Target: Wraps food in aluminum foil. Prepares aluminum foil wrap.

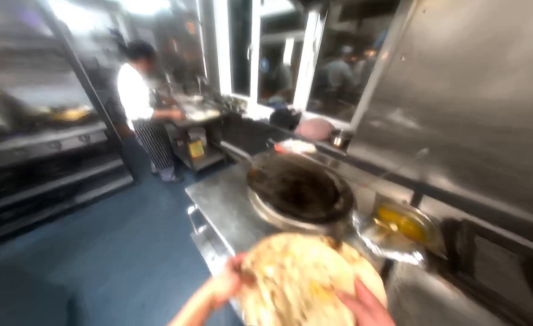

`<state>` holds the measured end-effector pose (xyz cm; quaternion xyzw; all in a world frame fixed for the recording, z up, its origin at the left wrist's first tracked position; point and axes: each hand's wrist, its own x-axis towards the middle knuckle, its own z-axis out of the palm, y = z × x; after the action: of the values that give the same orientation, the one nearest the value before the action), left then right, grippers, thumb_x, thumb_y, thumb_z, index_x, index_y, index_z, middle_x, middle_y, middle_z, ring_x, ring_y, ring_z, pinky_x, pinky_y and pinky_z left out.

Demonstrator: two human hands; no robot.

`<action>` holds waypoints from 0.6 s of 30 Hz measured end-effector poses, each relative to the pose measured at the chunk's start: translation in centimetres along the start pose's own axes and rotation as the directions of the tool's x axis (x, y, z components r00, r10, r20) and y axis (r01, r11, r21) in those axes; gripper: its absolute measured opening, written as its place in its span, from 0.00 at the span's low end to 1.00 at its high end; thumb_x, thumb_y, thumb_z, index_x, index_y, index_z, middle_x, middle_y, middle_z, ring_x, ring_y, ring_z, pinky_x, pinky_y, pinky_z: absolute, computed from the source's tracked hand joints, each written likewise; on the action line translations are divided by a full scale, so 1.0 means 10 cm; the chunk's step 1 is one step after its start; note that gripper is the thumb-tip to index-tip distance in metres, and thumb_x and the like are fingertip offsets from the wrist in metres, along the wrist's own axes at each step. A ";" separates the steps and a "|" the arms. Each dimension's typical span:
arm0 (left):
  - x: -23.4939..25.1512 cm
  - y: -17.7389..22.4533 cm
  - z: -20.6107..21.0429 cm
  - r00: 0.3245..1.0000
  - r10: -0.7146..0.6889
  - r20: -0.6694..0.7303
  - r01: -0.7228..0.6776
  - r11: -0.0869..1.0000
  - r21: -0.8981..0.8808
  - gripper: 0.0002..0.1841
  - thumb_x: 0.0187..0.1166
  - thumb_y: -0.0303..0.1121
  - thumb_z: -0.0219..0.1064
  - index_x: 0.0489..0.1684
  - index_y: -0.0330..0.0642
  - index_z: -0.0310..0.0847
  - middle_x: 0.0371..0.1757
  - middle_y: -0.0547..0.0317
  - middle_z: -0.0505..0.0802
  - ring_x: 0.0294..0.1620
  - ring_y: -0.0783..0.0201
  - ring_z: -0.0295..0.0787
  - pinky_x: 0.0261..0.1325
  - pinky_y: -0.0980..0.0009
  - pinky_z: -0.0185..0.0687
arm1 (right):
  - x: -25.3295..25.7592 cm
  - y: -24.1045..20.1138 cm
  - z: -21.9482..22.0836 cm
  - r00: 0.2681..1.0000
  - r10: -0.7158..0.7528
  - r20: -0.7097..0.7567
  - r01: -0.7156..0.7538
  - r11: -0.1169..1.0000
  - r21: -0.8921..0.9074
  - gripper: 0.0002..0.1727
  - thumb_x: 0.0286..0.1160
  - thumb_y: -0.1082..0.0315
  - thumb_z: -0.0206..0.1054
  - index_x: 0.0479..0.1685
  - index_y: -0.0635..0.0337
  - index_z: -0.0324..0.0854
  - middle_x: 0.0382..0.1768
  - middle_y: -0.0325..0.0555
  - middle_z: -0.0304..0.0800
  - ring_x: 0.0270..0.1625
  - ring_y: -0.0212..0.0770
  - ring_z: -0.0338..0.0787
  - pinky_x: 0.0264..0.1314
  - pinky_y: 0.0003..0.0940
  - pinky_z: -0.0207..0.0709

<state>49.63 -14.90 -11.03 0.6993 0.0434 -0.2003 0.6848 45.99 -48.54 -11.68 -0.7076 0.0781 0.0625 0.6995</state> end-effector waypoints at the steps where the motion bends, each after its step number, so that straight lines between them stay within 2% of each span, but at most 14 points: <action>1: -0.23 -0.06 -0.08 0.999 -0.021 -0.041 0.019 0.999 -0.049 0.25 0.71 0.19 0.71 0.70 0.39 0.79 0.55 0.50 0.94 0.53 0.56 0.94 0.58 0.55 0.93 | -0.07 0.01 0.11 0.999 0.035 0.010 -0.035 0.999 0.029 0.37 0.69 0.77 0.70 0.83 0.61 0.65 0.65 0.50 0.88 0.63 0.40 0.91 0.65 0.43 0.88; 3: -0.59 -0.11 -0.33 0.988 -0.001 -0.156 -0.025 0.986 -0.166 0.20 0.69 0.18 0.69 0.61 0.36 0.83 0.50 0.49 0.96 0.48 0.55 0.96 0.53 0.55 0.94 | -0.03 -0.05 0.45 0.996 0.025 0.086 -0.034 0.994 0.104 0.29 0.61 0.80 0.71 0.68 0.63 0.77 0.56 0.49 0.93 0.56 0.41 0.94 0.58 0.42 0.91; 5: -1.10 -0.31 -0.62 0.962 0.087 -0.259 -0.145 0.965 -0.217 0.11 0.66 0.21 0.70 0.44 0.36 0.89 0.47 0.52 0.97 0.47 0.59 0.95 0.51 0.59 0.93 | -0.08 -0.15 0.85 0.965 -0.007 0.261 -0.026 0.992 0.124 0.12 0.65 0.81 0.63 0.45 0.63 0.87 0.54 0.49 0.95 0.55 0.43 0.94 0.54 0.41 0.90; 7: -1.72 -0.63 -1.00 0.941 0.293 -0.172 -0.322 0.931 -0.173 0.06 0.70 0.34 0.72 0.36 0.48 0.95 0.60 0.57 0.94 0.62 0.60 0.90 0.64 0.61 0.87 | -0.04 -0.19 1.25 0.843 -0.059 0.534 -0.026 0.988 0.150 0.13 0.69 0.72 0.57 0.32 0.61 0.91 0.60 0.52 0.93 0.65 0.47 0.90 0.61 0.45 0.86; 8: -2.07 -0.81 -1.19 0.915 0.400 -0.058 -0.404 0.901 -0.157 0.10 0.74 0.44 0.74 0.42 0.52 0.96 0.69 0.56 0.90 0.70 0.58 0.85 0.70 0.60 0.83 | -0.04 -0.21 1.49 0.752 -0.084 0.654 -0.024 0.988 0.154 0.14 0.70 0.70 0.57 0.28 0.59 0.91 0.61 0.53 0.92 0.67 0.48 0.88 0.64 0.46 0.84; 10: -2.79 -1.13 -1.44 0.879 0.467 0.097 -0.436 0.869 -0.235 0.27 0.72 0.56 0.75 0.64 0.48 0.89 0.81 0.49 0.81 0.81 0.51 0.77 0.79 0.55 0.77 | -0.10 -0.26 2.07 0.523 -0.126 0.843 0.003 0.989 0.146 0.16 0.75 0.66 0.59 0.24 0.54 0.91 0.61 0.50 0.93 0.68 0.45 0.87 0.67 0.43 0.82; 11: -3.11 -1.29 -1.47 0.895 0.436 0.100 -0.383 0.863 -0.330 0.37 0.70 0.59 0.75 0.75 0.44 0.80 0.83 0.45 0.79 0.81 0.49 0.77 0.78 0.55 0.78 | -0.18 -0.29 2.42 0.403 -0.138 0.905 0.046 0.990 0.130 0.17 0.77 0.62 0.60 0.23 0.52 0.91 0.60 0.47 0.94 0.68 0.43 0.88 0.69 0.42 0.82; 12: -3.36 -1.47 -1.44 0.925 0.372 0.078 -0.305 0.849 -0.432 0.44 0.68 0.60 0.75 0.84 0.46 0.71 0.82 0.46 0.79 0.76 0.53 0.82 0.70 0.60 0.84 | -0.29 -0.32 2.79 0.284 -0.120 0.951 0.089 0.991 0.098 0.18 0.78 0.59 0.59 0.24 0.52 0.90 0.59 0.46 0.94 0.68 0.42 0.88 0.70 0.42 0.82; 13: -3.54 -1.63 -1.39 0.954 0.294 0.054 -0.227 0.828 -0.513 0.47 0.68 0.62 0.75 0.89 0.50 0.65 0.80 0.47 0.81 0.69 0.56 0.87 0.61 0.64 0.89 | -0.43 -0.35 3.19 0.168 -0.066 0.984 0.130 0.991 0.044 0.18 0.78 0.57 0.59 0.25 0.53 0.90 0.59 0.45 0.94 0.67 0.41 0.89 0.69 0.42 0.82; 14: -3.69 -1.76 -1.31 0.975 0.223 0.012 -0.180 0.814 -0.552 0.47 0.67 0.62 0.76 0.89 0.54 0.65 0.77 0.50 0.85 0.65 0.59 0.89 0.57 0.66 0.90 | -0.59 -0.36 3.60 0.069 0.010 0.998 0.161 0.987 -0.021 0.18 0.78 0.58 0.58 0.26 0.54 0.90 0.58 0.44 0.94 0.64 0.39 0.90 0.65 0.40 0.84; 15: -3.83 -1.85 -1.21 0.984 0.157 -0.079 -0.174 0.808 -0.563 0.41 0.66 0.57 0.79 0.83 0.58 0.74 0.69 0.58 0.91 0.58 0.66 0.92 0.54 0.69 0.90 | -0.80 -0.37 4.00 0.014 0.113 0.993 0.189 0.975 -0.114 0.16 0.78 0.64 0.56 0.30 0.56 0.89 0.56 0.43 0.94 0.58 0.38 0.91 0.58 0.39 0.85; 16: -3.97 -1.90 -1.13 0.975 0.111 -0.195 -0.204 0.800 -0.564 0.32 0.63 0.49 0.82 0.72 0.59 0.82 0.60 0.64 0.95 0.52 0.70 0.93 0.53 0.70 0.90 | -1.04 -0.36 4.40 -0.016 0.207 0.978 0.222 0.955 -0.199 0.14 0.79 0.68 0.55 0.40 0.55 0.89 0.55 0.43 0.94 0.52 0.37 0.91 0.51 0.39 0.85; 17: -4.12 -2.00 -1.09 0.946 0.108 -0.306 -0.273 0.772 -0.574 0.26 0.62 0.42 0.83 0.62 0.58 0.85 0.53 0.66 0.96 0.49 0.71 0.94 0.53 0.69 0.91 | -1.28 -0.34 4.75 -0.039 0.256 0.966 0.251 0.938 -0.239 0.16 0.80 0.70 0.55 0.55 0.52 0.88 0.56 0.43 0.93 0.47 0.38 0.91 0.45 0.39 0.85; 18: -4.29 -2.13 -1.07 0.902 0.124 -0.413 -0.367 0.724 -0.584 0.23 0.62 0.37 0.83 0.59 0.57 0.86 0.51 0.67 0.97 0.49 0.70 0.95 0.54 0.68 0.92 | -1.48 -0.29 5.03 -0.058 0.277 0.959 0.242 0.936 -0.256 0.21 0.82 0.71 0.55 0.70 0.48 0.82 0.60 0.43 0.92 0.48 0.39 0.92 0.44 0.38 0.86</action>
<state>5.57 5.97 -16.65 0.4416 0.1348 0.0474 0.8858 33.07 2.12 -6.63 -0.5470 -0.4587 0.5793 0.3934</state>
